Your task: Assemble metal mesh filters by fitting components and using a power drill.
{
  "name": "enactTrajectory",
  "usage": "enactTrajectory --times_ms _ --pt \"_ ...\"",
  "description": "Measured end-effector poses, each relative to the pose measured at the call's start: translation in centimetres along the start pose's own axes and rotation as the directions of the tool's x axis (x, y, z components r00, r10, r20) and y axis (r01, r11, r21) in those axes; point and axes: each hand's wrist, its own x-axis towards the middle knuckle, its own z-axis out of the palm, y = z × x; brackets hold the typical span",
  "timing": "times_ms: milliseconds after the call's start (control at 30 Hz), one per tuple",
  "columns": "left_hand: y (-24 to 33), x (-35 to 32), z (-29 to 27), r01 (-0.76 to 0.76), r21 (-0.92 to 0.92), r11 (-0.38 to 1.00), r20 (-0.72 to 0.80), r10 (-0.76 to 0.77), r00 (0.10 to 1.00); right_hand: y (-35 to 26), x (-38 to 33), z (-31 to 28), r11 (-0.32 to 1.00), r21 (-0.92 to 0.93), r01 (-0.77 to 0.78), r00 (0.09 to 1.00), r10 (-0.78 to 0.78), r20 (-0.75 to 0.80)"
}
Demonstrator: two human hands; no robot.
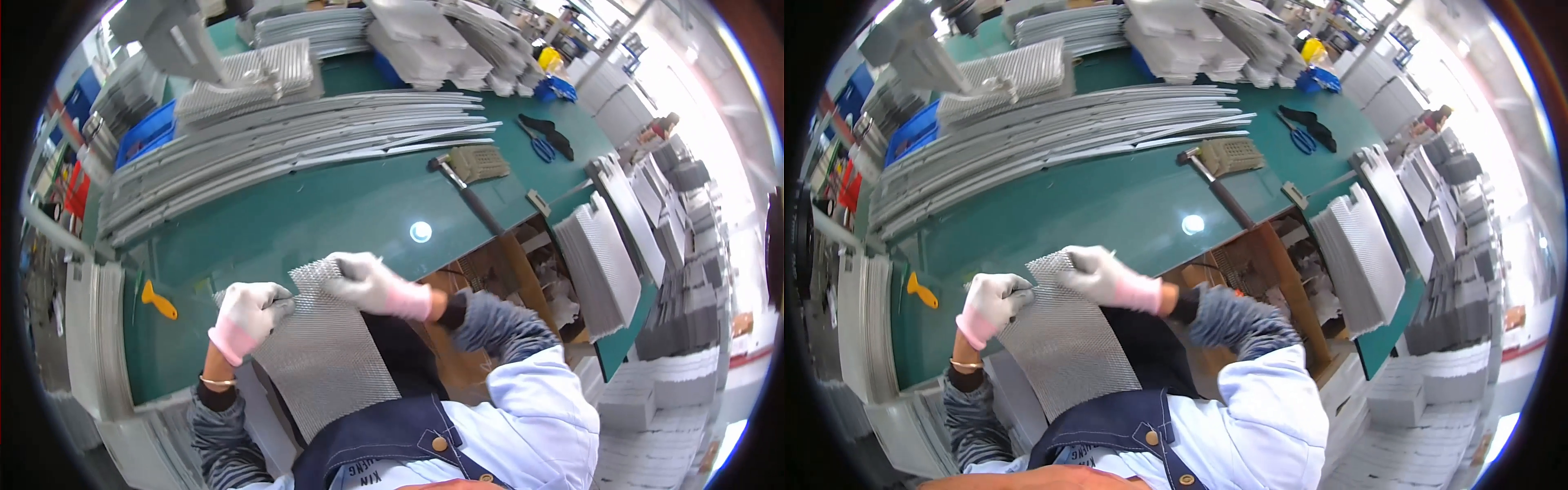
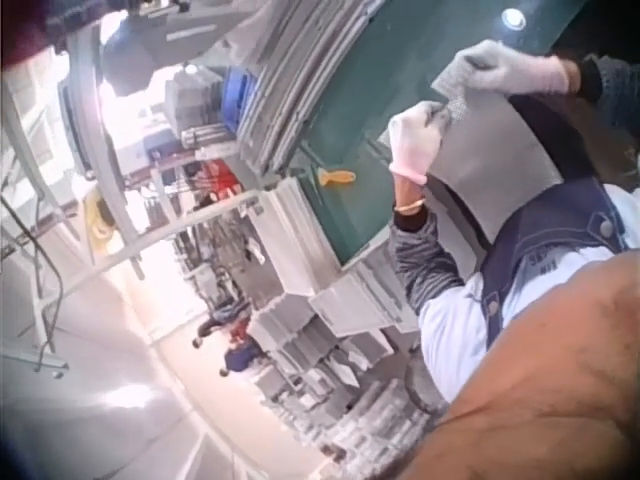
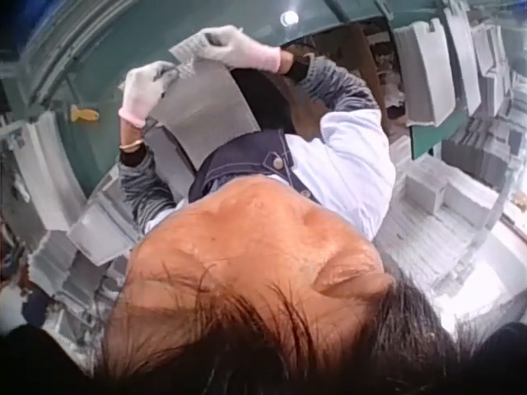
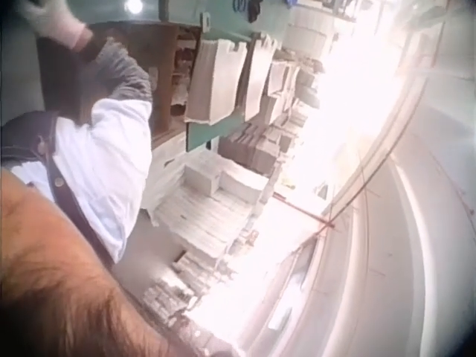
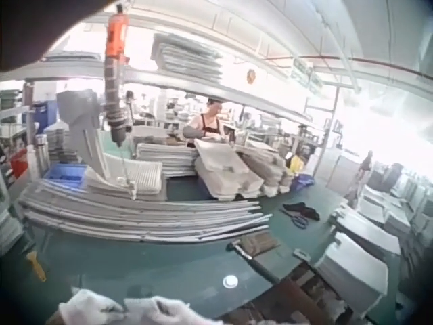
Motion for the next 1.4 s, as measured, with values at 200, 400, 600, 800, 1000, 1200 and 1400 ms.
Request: enactTrajectory --times_ms 200,400,600,800,1000,1200,1400 --pt "-3.9 3.9 3.6 -0.152 0.254 0.955 -0.075 0.176 0.982 5.8 4.9 -25.4 0.258 -0.811 -0.525 0.839 -0.004 -0.544" --pt "-6.5 5.0 5.0 -0.091 0.343 0.935 -0.124 0.141 0.982 10.5 6.4 -28.4 0.079 -0.76 -0.645 0.762 0.145 -0.631" --pt "-7.1 3.7 5.3 -0.097 0.386 0.917 -0.166 0.173 0.971 8.8 5.9 -27.0 0.265 -0.834 -0.483 0.875 0.178 -0.45" --pt "-6.3 2.8 6.1 -0.094 0.378 0.921 -0.16 0.165 0.973 3.1 8.5 -18.7 0.739 -0.66 -0.132 0.926 -0.146 -0.348" --pt "-7.0 1.1 6.8 -0.136 0.606 0.784 -0.195 0.313 0.93 1.1 13.1 -0.3 0.795 -0.516 0.318 0.871 -0.031 0.49" --pt "-6.2 1.6 5.2 -0.081 0.536 0.84 -0.061 0.135 0.989 3.0 14.8 2.5 0.854 -0.52 0.027 0.859 0.247 0.449" --pt "-7.0 2.3 4.8 -0.12 0.54 0.833 0.026 0.126 0.992 3.2 15.6 2.4 0.839 -0.522 0.153 0.802 0.203 0.562"
